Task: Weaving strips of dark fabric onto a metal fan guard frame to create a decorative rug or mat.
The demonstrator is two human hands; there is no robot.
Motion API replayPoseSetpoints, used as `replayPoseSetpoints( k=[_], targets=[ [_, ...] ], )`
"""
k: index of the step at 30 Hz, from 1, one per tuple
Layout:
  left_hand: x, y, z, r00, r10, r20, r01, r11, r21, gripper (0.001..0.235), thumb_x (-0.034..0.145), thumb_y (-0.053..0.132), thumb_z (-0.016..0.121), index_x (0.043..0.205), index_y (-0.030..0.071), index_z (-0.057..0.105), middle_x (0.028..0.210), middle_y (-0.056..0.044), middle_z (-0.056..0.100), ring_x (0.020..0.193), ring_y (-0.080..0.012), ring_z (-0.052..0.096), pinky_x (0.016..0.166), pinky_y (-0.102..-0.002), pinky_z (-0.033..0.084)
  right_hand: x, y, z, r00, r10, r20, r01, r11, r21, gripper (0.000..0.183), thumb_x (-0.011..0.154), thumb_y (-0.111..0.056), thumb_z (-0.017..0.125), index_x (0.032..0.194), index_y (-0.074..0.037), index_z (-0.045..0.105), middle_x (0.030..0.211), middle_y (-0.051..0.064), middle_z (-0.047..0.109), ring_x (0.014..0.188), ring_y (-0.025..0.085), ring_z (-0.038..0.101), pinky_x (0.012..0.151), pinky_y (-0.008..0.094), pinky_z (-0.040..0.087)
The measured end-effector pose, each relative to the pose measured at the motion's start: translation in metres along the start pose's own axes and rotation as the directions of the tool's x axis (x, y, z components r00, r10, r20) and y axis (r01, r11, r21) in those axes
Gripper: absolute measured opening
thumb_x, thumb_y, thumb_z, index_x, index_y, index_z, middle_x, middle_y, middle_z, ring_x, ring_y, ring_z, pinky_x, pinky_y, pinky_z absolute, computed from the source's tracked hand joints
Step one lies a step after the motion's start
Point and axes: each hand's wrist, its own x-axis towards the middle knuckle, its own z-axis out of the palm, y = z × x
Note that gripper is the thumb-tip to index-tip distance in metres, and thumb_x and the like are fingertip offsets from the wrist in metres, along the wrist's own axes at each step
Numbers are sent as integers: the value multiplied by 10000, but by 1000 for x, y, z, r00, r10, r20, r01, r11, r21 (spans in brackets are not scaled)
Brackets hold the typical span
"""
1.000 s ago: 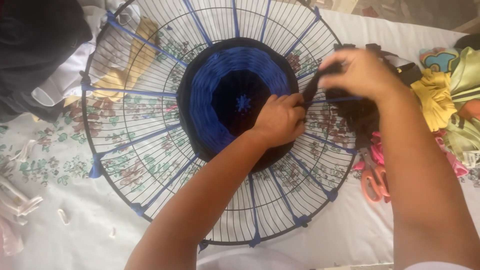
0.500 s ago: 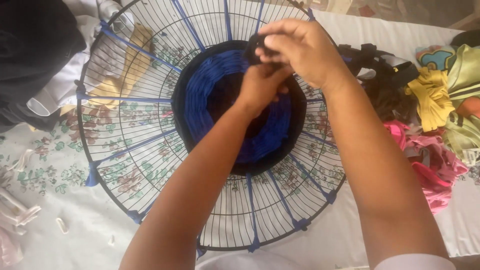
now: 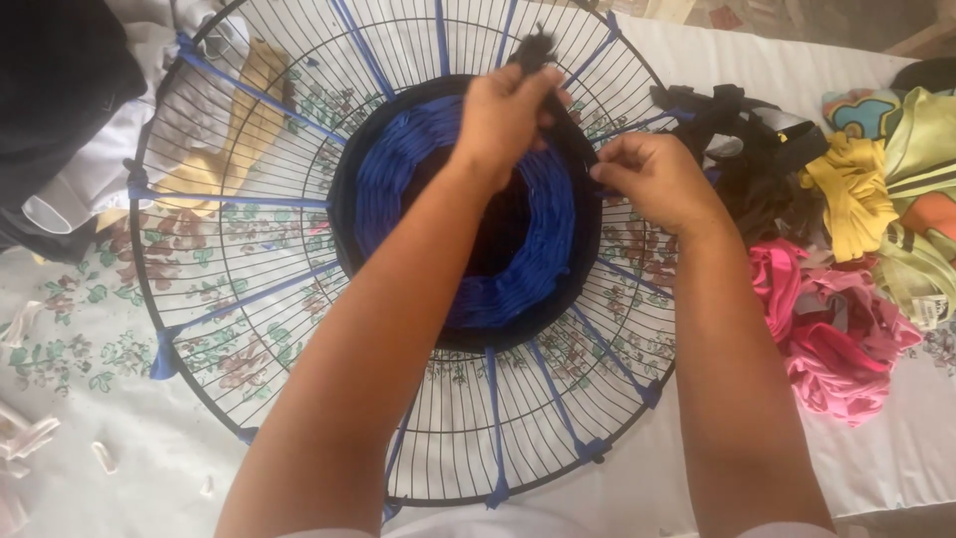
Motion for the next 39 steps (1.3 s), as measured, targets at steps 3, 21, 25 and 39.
replayPoseSetpoints(
  k=[3,21,25,39],
  targets=[
    [4,24,-24,992,22,-125,-20,1000,14,276,949,206,616,1163,80,736,888,-57,793,605,-162,529,527,-255,453,2,8,3,997,-13,-81,23,992,125,139,952,-112,725,1024,6,713,880,36,726,777,110,665,719,265,541],
    [-2,40,-30,844,469,260,-533,686,494,246,940,244,648,1016,43,766,791,-102,758,715,-218,741,683,-394,593,41,-31,20,956,-273,-105,291,923,252,588,913,-60,705,1462,-104,499,1306,120,622,918,110,634,740,258,574],
    [3,41,-49,867,462,188,-468,621,629,248,970,247,599,995,58,758,816,-140,752,730,-258,737,724,-429,579,76,-40,19,982,-186,-43,191,940,283,508,940,-50,620,1440,-113,566,1315,88,637,791,122,642,650,269,567],
    [21,49,-35,985,135,108,-151,976,160,288,984,80,468,1080,-62,699,884,-173,773,587,-231,755,424,-318,603,33,-110,21,930,-366,-19,364,915,175,442,981,-83,694,1404,-1,595,1156,84,740,922,90,738,810,238,605]
  ],
)
